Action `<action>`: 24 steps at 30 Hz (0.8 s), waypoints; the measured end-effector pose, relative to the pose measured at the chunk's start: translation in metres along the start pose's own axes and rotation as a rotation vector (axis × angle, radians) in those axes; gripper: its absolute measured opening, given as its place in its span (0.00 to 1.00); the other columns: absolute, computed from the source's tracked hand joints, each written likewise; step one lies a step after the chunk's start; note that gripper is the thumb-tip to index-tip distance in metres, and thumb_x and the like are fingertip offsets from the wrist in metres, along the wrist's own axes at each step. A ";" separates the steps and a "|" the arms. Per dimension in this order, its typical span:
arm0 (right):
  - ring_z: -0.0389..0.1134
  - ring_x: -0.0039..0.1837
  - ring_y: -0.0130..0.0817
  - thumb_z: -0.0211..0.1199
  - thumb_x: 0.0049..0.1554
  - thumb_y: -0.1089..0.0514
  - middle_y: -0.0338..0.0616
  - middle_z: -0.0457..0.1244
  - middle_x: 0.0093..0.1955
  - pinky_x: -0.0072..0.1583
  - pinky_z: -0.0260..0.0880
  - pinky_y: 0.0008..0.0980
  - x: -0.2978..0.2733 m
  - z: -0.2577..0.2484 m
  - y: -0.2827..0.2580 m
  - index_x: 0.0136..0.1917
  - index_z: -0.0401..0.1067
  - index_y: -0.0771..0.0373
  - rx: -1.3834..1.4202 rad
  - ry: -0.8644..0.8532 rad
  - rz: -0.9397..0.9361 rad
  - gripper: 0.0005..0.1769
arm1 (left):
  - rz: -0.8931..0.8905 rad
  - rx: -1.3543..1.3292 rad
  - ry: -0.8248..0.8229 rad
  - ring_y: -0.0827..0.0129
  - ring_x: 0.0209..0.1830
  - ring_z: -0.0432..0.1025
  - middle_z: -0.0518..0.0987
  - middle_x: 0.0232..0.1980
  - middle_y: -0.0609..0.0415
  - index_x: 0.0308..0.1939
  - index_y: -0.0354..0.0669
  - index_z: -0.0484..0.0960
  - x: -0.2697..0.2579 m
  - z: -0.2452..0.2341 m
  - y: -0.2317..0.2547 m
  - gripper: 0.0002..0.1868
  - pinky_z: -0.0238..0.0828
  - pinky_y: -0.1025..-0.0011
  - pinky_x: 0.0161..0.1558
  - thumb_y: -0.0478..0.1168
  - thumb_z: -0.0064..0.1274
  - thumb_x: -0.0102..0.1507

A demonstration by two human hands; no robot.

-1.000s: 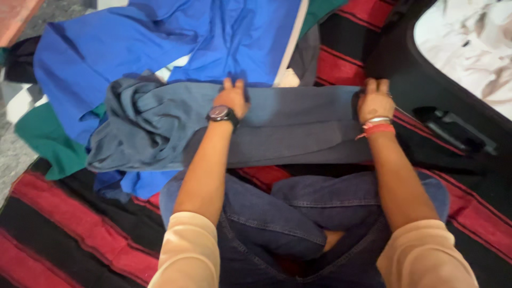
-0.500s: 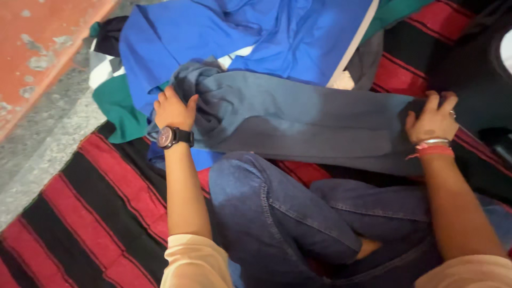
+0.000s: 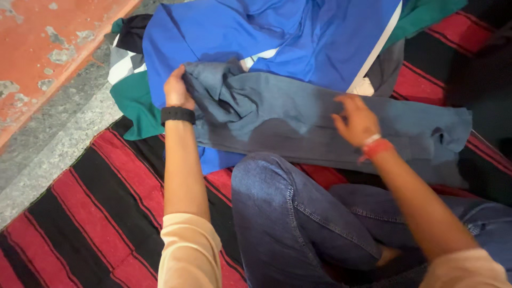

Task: The person picks up a garment from a pile, lays it flat on the floor, and folds it several times before placing it into an open suitcase.

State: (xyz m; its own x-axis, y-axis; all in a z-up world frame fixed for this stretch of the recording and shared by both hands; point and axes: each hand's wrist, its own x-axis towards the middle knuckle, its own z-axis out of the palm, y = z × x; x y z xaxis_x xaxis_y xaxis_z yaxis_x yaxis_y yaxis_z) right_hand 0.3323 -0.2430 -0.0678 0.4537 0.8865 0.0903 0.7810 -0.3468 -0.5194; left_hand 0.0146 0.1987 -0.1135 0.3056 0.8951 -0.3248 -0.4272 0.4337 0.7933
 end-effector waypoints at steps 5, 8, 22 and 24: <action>0.60 0.70 0.63 0.59 0.56 0.26 0.58 0.46 0.82 0.68 0.62 0.51 0.053 0.038 -0.002 0.81 0.54 0.55 -0.127 -0.221 0.070 0.50 | 0.427 0.043 -0.006 0.72 0.37 0.66 0.73 0.37 0.59 0.36 0.43 0.75 -0.019 -0.042 0.026 0.12 0.64 0.68 0.40 0.40 0.56 0.75; 0.54 0.77 0.63 0.49 0.53 0.15 0.53 0.38 0.86 0.74 0.55 0.50 0.062 0.050 -0.001 0.83 0.47 0.51 -0.166 -0.355 0.281 0.59 | 0.620 -0.038 0.086 0.70 0.42 0.69 0.74 0.40 0.58 0.38 0.43 0.75 -0.041 -0.055 0.061 0.11 0.68 0.67 0.47 0.39 0.52 0.75; 0.49 0.78 0.67 0.50 0.46 0.11 0.48 0.32 0.87 0.74 0.54 0.52 0.070 0.060 -0.012 0.85 0.42 0.47 -0.232 -0.444 0.404 0.65 | 0.360 0.726 0.227 0.45 0.41 0.65 0.71 0.56 0.34 0.57 0.26 0.79 -0.317 0.078 0.071 0.17 0.63 0.52 0.43 0.24 0.52 0.64; 0.49 0.78 0.65 0.60 0.45 0.16 0.57 0.35 0.85 0.73 0.54 0.50 0.067 0.053 -0.012 0.82 0.50 0.52 -0.075 -0.306 0.340 0.63 | 1.018 1.601 -0.268 0.50 0.55 0.73 0.79 0.56 0.46 0.56 0.48 0.82 -0.316 0.088 0.059 0.23 0.69 0.57 0.54 0.28 0.52 0.57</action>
State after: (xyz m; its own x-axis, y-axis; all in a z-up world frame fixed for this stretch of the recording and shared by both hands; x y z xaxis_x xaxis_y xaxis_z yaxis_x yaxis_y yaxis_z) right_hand 0.3304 -0.1628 -0.1008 0.5510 0.7641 -0.3356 0.6436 -0.6450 -0.4121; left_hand -0.0328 -0.0676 0.0813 0.6527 0.6074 0.4530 0.5174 -0.7940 0.3192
